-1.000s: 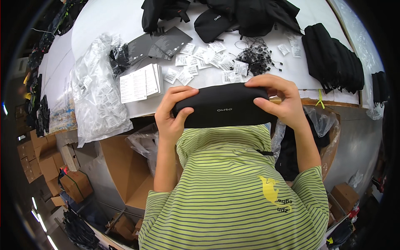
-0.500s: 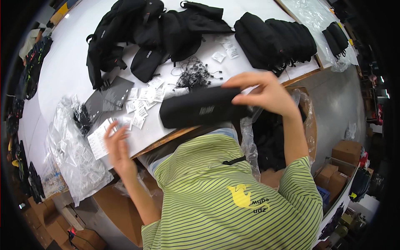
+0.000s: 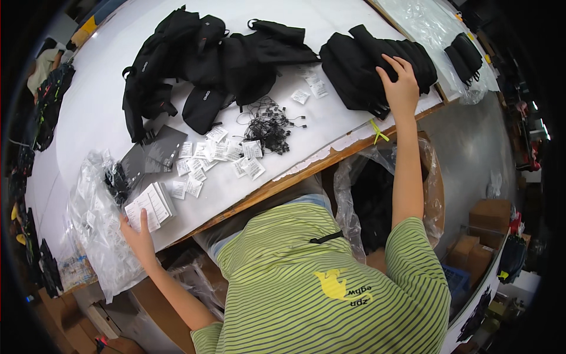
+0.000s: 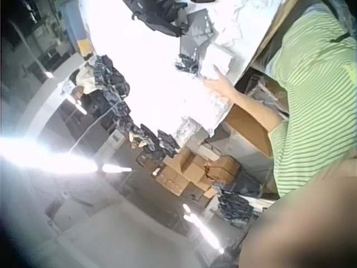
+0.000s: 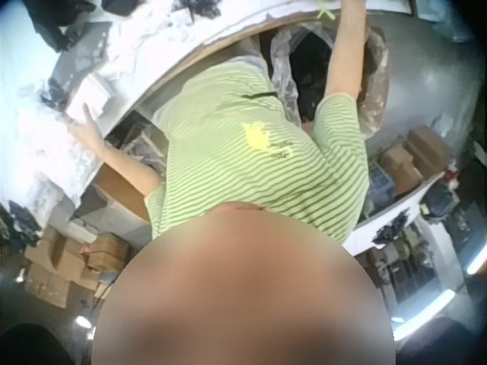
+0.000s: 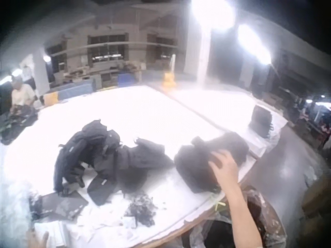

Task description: Packing manuals and silica packets into small black protective cases.

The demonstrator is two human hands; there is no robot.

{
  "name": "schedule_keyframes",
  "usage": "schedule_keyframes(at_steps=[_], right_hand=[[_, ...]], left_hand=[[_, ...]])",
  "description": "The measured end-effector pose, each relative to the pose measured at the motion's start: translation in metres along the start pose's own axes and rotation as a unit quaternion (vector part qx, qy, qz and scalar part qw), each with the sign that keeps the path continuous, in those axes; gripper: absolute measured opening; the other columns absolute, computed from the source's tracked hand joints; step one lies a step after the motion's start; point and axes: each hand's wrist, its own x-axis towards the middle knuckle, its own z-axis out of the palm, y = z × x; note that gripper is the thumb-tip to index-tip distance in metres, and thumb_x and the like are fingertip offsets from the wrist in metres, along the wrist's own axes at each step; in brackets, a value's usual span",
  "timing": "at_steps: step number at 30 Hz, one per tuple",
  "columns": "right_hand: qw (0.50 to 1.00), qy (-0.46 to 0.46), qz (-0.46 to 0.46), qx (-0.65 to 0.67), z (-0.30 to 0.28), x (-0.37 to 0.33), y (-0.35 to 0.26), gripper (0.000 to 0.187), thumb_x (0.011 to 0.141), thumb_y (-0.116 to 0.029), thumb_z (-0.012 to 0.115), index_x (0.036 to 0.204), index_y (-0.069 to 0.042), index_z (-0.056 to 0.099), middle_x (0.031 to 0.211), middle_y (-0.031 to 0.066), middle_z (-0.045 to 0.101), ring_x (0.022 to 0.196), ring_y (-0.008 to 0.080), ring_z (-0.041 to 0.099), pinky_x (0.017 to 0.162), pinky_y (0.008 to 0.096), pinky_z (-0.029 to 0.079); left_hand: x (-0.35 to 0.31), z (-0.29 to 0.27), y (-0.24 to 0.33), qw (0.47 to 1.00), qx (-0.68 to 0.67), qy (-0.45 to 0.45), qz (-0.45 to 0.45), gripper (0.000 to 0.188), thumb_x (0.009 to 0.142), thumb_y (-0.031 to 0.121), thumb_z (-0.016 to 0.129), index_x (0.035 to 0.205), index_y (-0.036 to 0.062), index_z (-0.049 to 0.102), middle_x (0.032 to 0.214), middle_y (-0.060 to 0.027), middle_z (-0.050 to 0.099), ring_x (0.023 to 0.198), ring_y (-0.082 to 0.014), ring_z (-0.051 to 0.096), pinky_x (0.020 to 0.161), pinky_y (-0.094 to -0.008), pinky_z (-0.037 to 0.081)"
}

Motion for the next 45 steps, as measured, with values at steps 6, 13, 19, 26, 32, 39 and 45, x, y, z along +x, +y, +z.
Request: schedule_keyframes(at_steps=[6,13,19,26,32,39,45], right_hand=[[0.997,-0.017,-0.002,0.070,-0.007,0.008,0.005,0.025,0.084,-0.023,0.066,0.109,-0.020,0.068,0.116,0.0055,0.060,0.105,0.0260,0.059,0.086,0.0352,0.048],[0.995,0.033,-0.088,-0.031,-0.022,0.003,0.011,0.029,0.079,-0.018,0.069,0.108,-0.022,0.067,0.121,0.0060,0.057,0.114,0.0285,0.049,0.097,0.0384,0.041],[0.948,-0.245,-0.117,0.164,0.009,-0.068,-0.078,0.010,0.077,-0.015,0.069,0.087,-0.014,0.066,0.077,0.0018,0.055,0.080,0.0223,0.052,0.072,0.0355,0.043],[0.915,-0.370,-0.039,0.158,0.048,-0.114,-0.099,0.014,0.078,-0.016,0.068,0.086,-0.009,0.058,0.076,0.0048,0.053,0.080,0.0220,0.054,0.068,0.0352,0.045],[0.908,-0.382,-0.044,0.167,0.044,-0.103,-0.087,0.017,0.079,-0.015,0.067,0.090,-0.006,0.057,0.073,0.0069,0.052,0.072,0.0226,0.053,0.067,0.0335,0.044],[0.893,-0.406,-0.071,0.180,0.043,-0.104,-0.104,0.015,0.080,-0.016,0.066,0.088,-0.007,0.057,0.078,0.0076,0.057,0.075,0.0247,0.057,0.067,0.0363,0.046],[0.910,-0.404,-0.023,0.088,0.031,-0.097,-0.075,0.016,0.079,-0.016,0.067,0.085,-0.005,0.056,0.079,0.0111,0.061,0.081,0.0327,0.061,0.067,0.0402,0.048]], left_hand=[[-0.001,0.008,-0.027,0.999,0.050,0.008,0.014,0.072,0.085,0.043,0.065,0.132,-0.0069,0.042,0.131,-0.0249,0.042,0.122,-0.0367,0.042,0.104,-0.0409,0.033],[-0.005,0.004,-0.008,0.999,0.022,0.040,0.004,0.066,0.081,0.040,0.067,0.131,0.0009,0.047,0.125,-0.0170,0.052,0.120,-0.0345,0.045,0.101,-0.0444,0.033],[-0.009,-0.003,0.006,0.974,0.175,0.138,0.025,0.040,0.077,0.029,0.072,0.103,0.0036,0.054,0.098,-0.0116,0.059,0.095,-0.0311,0.052,0.086,-0.0423,0.039],[-0.006,-0.027,0.020,0.980,-0.195,0.033,0.011,0.023,0.088,0.019,0.065,0.093,-0.0014,0.056,0.082,-0.0057,0.059,0.075,-0.0149,0.053,0.073,-0.0257,0.042],[-0.029,-0.032,0.054,0.913,-0.404,-0.014,-0.064,0.026,0.090,0.015,0.063,0.107,-0.0036,0.059,0.097,-0.0055,0.062,0.087,-0.0106,0.054,0.080,-0.0239,0.042],[-0.044,-0.019,0.076,0.869,-0.481,-0.065,-0.095,0.026,0.089,0.016,0.062,0.109,0.0038,0.052,0.099,-0.0045,0.056,0.090,-0.0114,0.052,0.082,-0.0247,0.042],[-0.055,-0.020,0.085,0.874,-0.462,-0.147,-0.027,0.046,0.080,0.019,0.073,0.112,0.0113,0.041,0.095,-0.0038,0.050,0.086,-0.0094,0.046,0.077,-0.0229,0.039]])
